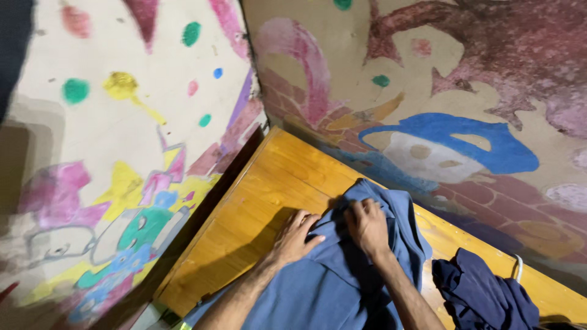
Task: The person takes a blue shirt from a basin, spreads it out on a wooden table, and carefully folds the sleeves and body into a square before placing it on a green shelf.
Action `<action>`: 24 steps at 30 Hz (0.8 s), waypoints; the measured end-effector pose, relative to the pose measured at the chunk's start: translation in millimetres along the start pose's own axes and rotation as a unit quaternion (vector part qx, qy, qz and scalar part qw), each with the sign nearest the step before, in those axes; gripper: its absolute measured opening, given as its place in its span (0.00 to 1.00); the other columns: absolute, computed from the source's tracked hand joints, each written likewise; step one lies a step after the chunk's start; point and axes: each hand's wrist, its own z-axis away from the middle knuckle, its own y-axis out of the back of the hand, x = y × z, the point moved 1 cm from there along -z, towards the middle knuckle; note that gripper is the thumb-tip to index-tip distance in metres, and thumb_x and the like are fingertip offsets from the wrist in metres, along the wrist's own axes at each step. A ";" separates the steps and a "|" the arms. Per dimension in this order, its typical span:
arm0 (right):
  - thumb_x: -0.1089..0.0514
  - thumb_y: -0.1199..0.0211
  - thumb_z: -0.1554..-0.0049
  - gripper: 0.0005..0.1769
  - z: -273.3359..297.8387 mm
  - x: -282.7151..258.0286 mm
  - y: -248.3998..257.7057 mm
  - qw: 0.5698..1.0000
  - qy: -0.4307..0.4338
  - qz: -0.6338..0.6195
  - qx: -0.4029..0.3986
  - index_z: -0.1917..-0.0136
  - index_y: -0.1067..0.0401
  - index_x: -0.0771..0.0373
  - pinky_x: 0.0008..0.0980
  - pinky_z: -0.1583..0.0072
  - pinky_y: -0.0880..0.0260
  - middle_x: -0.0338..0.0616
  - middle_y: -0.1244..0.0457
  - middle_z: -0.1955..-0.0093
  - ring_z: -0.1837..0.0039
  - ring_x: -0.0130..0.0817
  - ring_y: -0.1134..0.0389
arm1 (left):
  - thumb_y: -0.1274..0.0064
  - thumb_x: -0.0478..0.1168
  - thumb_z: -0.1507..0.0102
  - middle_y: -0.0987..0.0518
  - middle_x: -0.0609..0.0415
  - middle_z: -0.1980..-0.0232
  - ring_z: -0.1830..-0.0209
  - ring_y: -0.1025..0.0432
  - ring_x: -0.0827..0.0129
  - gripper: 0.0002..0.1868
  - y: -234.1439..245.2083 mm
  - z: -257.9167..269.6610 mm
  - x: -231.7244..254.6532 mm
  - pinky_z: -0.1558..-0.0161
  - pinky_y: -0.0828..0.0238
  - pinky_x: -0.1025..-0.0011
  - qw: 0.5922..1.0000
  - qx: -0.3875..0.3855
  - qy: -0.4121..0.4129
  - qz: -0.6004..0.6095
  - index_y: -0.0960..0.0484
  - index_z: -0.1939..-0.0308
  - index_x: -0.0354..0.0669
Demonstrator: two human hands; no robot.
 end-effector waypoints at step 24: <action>0.55 0.38 0.48 0.23 104.4 -168.6 -82.8 0.954 0.273 0.102 -0.072 0.38 0.30 0.56 0.51 0.41 0.37 0.44 0.37 0.41 0.39 0.45 0.37 | 0.38 0.49 0.38 0.18 0.50 0.51 0.50 0.24 0.53 0.21 67.8 276.8 -67.7 0.45 0.31 0.53 0.963 0.123 0.161 -0.176 0.25 0.45 0.46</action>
